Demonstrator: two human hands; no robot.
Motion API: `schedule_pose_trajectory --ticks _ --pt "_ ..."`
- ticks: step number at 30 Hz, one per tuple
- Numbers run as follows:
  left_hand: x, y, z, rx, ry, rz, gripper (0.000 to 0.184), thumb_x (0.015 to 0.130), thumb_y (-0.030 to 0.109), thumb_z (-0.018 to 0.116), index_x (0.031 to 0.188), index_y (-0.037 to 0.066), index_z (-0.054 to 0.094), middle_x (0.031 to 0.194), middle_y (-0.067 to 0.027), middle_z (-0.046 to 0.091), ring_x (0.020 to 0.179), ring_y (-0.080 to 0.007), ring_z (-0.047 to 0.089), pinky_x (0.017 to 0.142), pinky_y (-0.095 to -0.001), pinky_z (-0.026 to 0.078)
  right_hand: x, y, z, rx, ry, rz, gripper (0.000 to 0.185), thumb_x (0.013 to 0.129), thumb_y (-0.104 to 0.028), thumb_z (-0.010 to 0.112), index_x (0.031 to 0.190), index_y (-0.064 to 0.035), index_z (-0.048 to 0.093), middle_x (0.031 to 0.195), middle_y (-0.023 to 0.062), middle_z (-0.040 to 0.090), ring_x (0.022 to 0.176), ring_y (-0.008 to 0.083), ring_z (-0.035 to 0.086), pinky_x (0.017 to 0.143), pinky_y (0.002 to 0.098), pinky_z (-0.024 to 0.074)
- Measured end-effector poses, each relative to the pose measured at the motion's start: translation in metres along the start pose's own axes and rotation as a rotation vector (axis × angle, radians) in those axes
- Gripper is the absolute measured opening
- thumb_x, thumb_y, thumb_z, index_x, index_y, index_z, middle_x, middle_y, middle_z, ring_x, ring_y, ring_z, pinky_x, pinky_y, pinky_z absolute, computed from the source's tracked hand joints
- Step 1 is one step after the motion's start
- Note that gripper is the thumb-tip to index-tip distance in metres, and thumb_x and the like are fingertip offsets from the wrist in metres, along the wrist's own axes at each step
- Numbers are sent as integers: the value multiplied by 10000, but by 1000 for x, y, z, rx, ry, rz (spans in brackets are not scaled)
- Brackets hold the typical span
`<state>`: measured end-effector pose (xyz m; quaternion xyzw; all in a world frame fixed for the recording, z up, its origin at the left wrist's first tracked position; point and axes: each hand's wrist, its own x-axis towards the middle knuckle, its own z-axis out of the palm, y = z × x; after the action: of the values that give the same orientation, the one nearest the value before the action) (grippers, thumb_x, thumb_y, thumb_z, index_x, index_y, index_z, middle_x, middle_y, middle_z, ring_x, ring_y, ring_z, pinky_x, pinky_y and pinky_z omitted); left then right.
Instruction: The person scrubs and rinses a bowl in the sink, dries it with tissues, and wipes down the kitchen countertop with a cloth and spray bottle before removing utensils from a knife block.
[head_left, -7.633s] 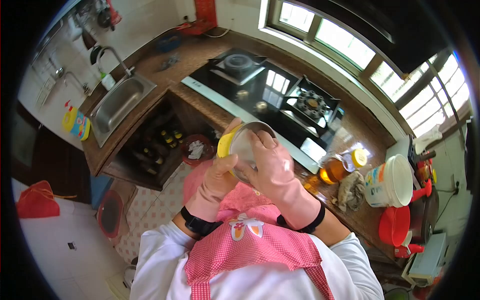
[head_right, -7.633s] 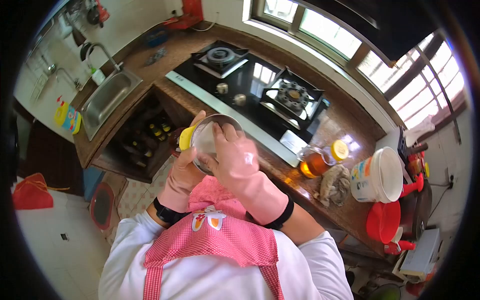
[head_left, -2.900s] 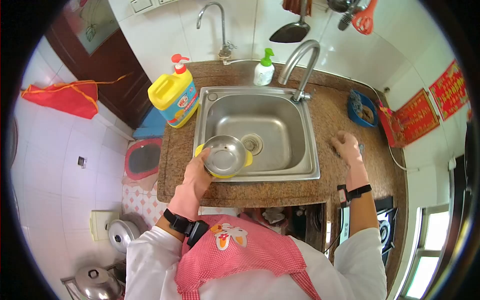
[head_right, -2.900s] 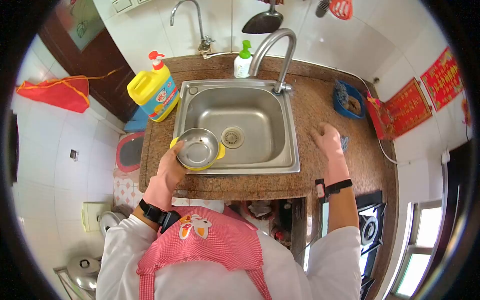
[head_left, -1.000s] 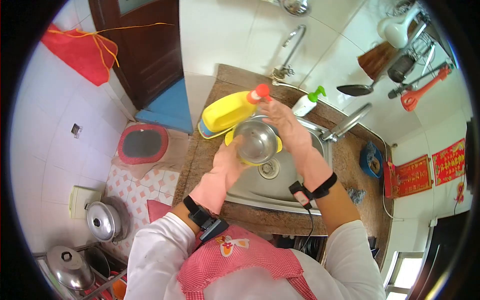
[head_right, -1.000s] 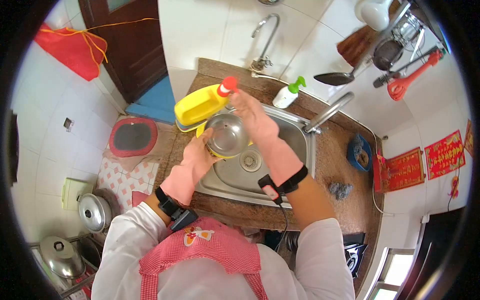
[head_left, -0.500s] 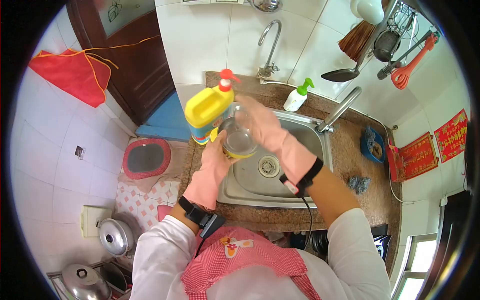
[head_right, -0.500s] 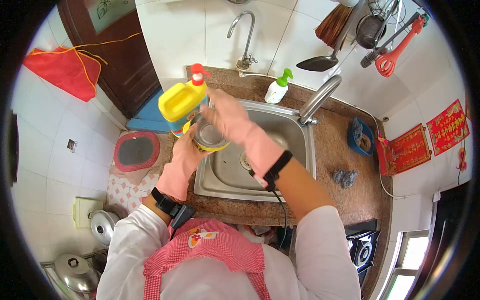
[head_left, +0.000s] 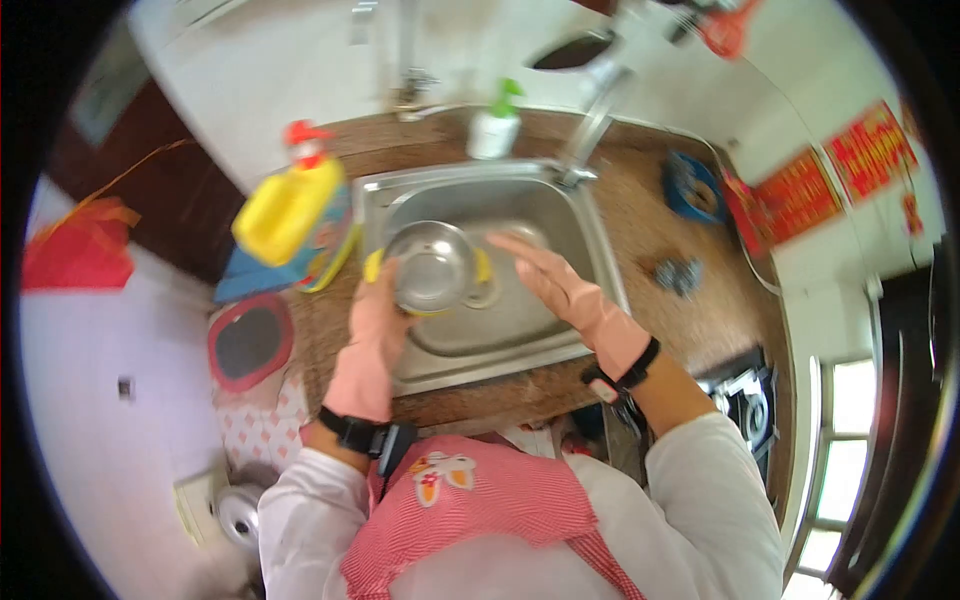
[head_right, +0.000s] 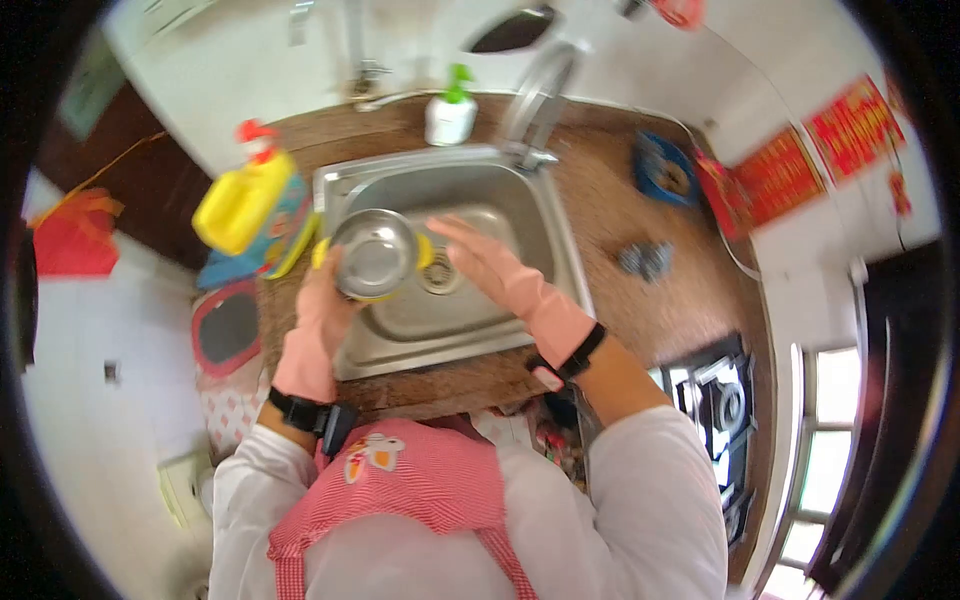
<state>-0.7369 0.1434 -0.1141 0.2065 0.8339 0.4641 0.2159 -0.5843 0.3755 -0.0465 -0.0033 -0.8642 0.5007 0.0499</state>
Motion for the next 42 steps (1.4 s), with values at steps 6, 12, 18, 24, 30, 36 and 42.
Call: schedule_pose_trajectory --ticks 6,12,18,24,30,36,42 --pt "-5 30 39 -392 -117 -155 517 905 345 588 1348 116 449 1258 -93 538 1131 -238 551 825 -373 512 -70 45 -24 536 504 316 484 992 -401 481 1301 -35 544 1325 129 550 1246 211 487 1069 354 373" --pt "-10 64 60 -876 -128 -403 609 830 163 714 1382 152 457 1337 -107 501 1170 -281 542 936 -424 479 -155 128 -112 -955 794 731 593 794 -257 737 1336 -153 521 1418 219 431 1354 374 351 1103 490 316" --pt "-17 91 72 -778 -150 -336 378 972 289 566 1345 277 507 1173 26 592 1015 -103 565 770 -312 495 -195 195 -152 -836 727 782 460 705 -89 740 1154 -99 640 1354 242 493 1250 382 483 1038 396 416" --pt "1 57 107 -759 -86 -158 401 956 226 594 1347 185 513 1037 28 576 921 -66 519 793 -238 465 -124 118 -81 -445 806 141 404 650 83 660 1030 -53 667 1235 161 603 1164 352 559 996 401 453" --pt "14 34 140 -822 -48 -12 422 953 246 612 1341 118 508 1078 -2 583 975 -88 524 878 -239 438 -43 55 18 -485 236 -68 298 714 -73 710 1009 -54 668 1291 163 548 1146 380 533 954 428 467" --pt "15 34 141 -950 0 23 358 955 165 604 1300 96 537 1091 -16 596 989 -106 547 880 -256 464 0 61 49 15 559 155 225 724 -82 704 931 -17 647 1019 199 646 930 392 613 847 423 496" --pt "19 40 114 -806 0 45 316 953 153 606 1258 74 581 1027 5 618 879 -64 559 802 -214 476 -8 85 36 -144 300 -101 307 706 -6 648 1011 -41 641 987 167 660 958 382 611 854 419 478"
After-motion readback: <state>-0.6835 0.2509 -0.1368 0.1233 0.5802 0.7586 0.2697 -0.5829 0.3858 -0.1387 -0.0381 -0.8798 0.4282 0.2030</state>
